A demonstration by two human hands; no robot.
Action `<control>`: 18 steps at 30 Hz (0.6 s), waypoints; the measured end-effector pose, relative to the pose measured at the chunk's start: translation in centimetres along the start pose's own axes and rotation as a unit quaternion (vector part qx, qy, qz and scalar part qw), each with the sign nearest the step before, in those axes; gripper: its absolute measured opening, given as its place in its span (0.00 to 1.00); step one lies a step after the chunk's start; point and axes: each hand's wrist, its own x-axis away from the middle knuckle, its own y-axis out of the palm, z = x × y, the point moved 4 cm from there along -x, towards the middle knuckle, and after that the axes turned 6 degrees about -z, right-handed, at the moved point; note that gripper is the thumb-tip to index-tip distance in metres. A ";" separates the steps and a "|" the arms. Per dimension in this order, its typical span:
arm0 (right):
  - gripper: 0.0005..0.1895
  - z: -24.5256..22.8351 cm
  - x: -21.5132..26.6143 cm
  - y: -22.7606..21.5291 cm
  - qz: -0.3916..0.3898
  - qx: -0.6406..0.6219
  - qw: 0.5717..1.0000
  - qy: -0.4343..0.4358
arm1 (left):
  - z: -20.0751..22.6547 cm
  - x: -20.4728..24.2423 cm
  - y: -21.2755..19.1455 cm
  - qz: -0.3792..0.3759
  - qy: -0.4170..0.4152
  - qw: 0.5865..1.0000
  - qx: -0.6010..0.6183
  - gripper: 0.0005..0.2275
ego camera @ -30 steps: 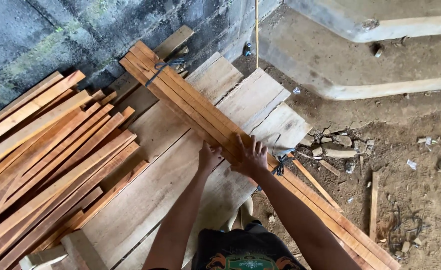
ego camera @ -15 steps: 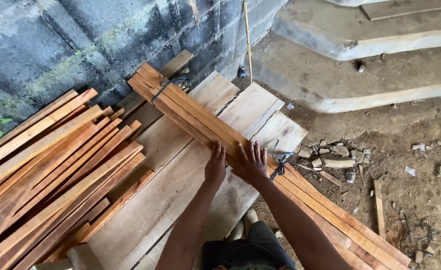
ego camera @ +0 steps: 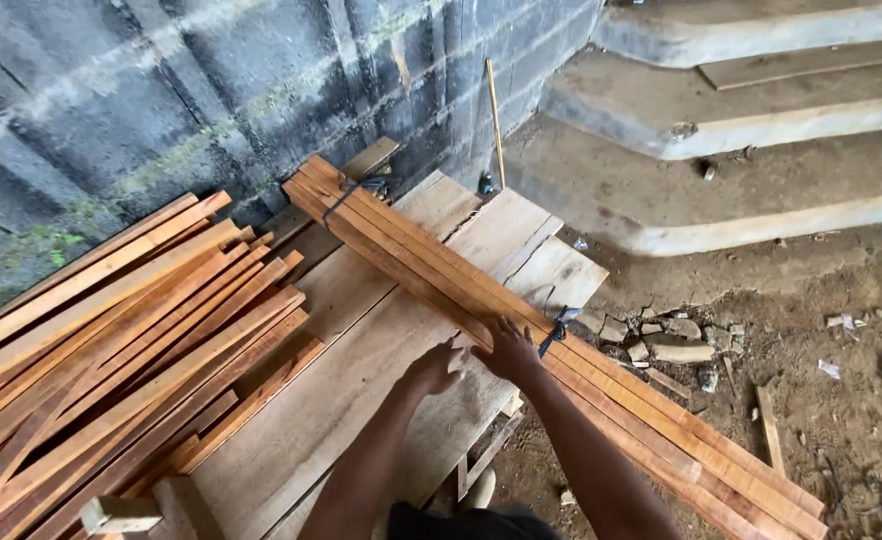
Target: Organizing and arranging thin wooden strips into a jig on a workbench.
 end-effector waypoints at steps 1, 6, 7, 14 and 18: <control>0.43 -0.3 0.5 0.1 0.003 0.000 1.000 -0.001 | 0.5 1.4 -0.4 0.002 0.000 1.000 -0.002 0.30; 0.44 -3.1 6.3 -1.8 0.061 -0.052 0.996 -0.046 | 7.1 14.5 -7.3 0.195 0.064 0.974 0.094 0.23; 0.44 -4.1 8.4 -2.6 0.058 -0.053 0.996 -0.049 | 8.1 16.8 -7.8 0.195 0.059 0.974 0.095 0.23; 0.44 -10.7 21.1 -5.3 0.105 -0.093 0.981 -0.135 | 10.8 30.4 -7.3 0.311 0.004 0.943 0.118 0.24; 0.43 -13.5 26.3 -2.6 0.085 -0.096 0.977 -0.169 | 12.3 37.1 -2.9 0.374 -0.004 0.920 0.116 0.25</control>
